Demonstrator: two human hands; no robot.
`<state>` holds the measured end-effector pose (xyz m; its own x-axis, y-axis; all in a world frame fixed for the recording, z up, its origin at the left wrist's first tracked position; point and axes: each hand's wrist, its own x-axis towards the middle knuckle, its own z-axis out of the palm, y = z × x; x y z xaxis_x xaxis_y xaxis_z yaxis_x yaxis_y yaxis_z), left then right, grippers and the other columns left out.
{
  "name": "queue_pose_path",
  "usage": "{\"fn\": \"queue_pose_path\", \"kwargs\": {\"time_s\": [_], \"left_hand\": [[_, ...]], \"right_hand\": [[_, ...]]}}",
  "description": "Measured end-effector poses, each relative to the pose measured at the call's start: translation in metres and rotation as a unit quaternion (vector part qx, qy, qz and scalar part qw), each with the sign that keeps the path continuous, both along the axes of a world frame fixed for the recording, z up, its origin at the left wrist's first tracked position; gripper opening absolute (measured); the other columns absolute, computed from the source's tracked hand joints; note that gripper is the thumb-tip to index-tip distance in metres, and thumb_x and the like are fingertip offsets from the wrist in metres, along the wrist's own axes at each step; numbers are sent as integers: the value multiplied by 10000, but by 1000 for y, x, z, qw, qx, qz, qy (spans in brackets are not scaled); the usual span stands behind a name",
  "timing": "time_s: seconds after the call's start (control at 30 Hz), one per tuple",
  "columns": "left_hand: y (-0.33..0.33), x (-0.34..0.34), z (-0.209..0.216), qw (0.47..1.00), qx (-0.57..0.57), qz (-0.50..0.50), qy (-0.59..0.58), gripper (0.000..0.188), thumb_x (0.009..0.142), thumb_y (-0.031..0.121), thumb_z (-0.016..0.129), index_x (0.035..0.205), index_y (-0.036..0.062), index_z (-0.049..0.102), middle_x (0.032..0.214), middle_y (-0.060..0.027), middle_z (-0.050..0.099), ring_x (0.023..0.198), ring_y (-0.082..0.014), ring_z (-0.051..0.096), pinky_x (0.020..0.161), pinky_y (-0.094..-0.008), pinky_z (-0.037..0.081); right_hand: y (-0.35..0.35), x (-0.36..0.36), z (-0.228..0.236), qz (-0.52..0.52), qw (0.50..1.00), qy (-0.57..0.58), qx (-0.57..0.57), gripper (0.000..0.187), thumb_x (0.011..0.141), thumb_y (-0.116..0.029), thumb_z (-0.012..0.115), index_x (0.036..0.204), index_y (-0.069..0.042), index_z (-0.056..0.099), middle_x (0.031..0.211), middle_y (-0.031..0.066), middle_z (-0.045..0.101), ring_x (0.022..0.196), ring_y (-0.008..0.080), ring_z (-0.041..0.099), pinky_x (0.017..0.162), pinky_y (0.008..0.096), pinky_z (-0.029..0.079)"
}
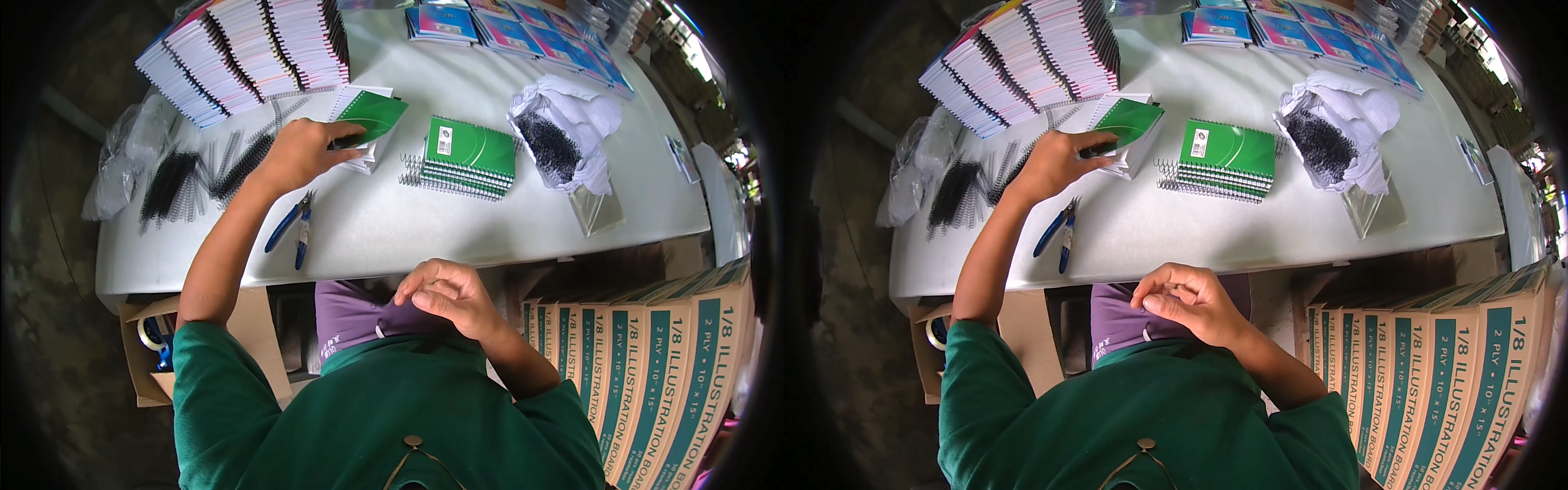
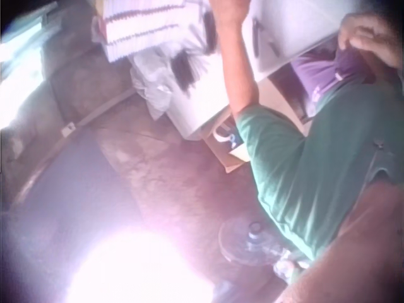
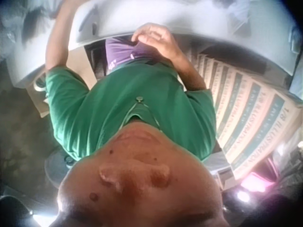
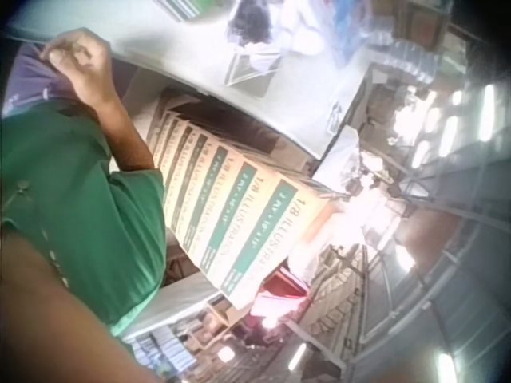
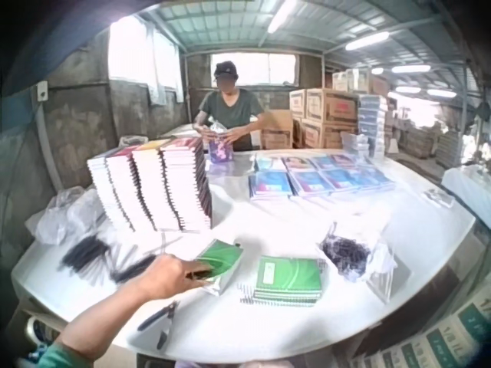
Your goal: The person assembles notebooks by threading a spiral coil into the punched holes of small green notebooks, occasionally using pliers to trim or secure the coil ends, and then stacks the finished notebooks together.
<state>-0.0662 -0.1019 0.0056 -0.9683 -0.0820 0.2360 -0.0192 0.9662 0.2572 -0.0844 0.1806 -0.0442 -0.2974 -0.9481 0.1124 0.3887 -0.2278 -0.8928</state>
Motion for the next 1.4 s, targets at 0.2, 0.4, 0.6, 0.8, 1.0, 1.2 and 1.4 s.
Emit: {"fn": "queue_pose_path", "kwargs": {"time_s": [0.2,0.4,0.6,0.8,1.0,1.2,1.4], "left_hand": [[-4,-5,-8,999,10,-17,44,301,757,201,669,1033,82,648,880,-132,658,724,-285,642,671,-340,502],[15,-11,-16,990,-29,60,120,388,709,336,696,991,74,650,785,-90,677,684,-281,649,614,-362,514],[49,-24,-6,983,-90,149,62,379,701,312,719,974,58,651,847,-108,680,731,-254,663,647,-318,517],[33,-28,7,990,48,134,21,359,720,275,690,996,49,648,873,-117,678,754,-262,660,701,-330,510],[22,-35,17,984,120,123,-46,392,724,233,701,1028,-7,634,919,-154,670,812,-224,656,736,-281,485],[40,-34,15,990,36,137,-28,420,685,233,731,1019,-1,629,911,-143,670,775,-232,661,725,-301,497],[34,-33,15,990,61,119,-37,399,683,210,724,1017,13,631,912,-135,669,763,-245,659,726,-307,499]], "right_hand": [[1,-1,0,-26,1000,-17,0,130,865,-78,562,956,11,593,910,78,614,881,125,565,791,258,441],[-3,-7,1,-29,999,-17,12,110,869,-78,562,944,-4,593,900,66,616,862,109,566,763,232,441],[-26,-34,-36,-205,962,179,28,138,874,-91,551,942,16,602,893,57,632,864,118,598,795,262,452],[-25,-46,-72,-245,959,141,25,140,874,-92,553,963,5,599,926,59,626,882,123,595,820,276,447],[-21,-49,-70,-230,964,136,12,134,877,-84,547,964,5,597,926,59,624,904,126,591,829,277,450],[-20,-50,-73,-240,959,152,-1,164,889,-113,537,974,12,601,927,73,637,877,131,609,802,267,468],[-19,-49,-71,-240,959,152,-1,161,888,-102,533,975,15,601,927,74,640,877,137,614,806,267,468]]}}
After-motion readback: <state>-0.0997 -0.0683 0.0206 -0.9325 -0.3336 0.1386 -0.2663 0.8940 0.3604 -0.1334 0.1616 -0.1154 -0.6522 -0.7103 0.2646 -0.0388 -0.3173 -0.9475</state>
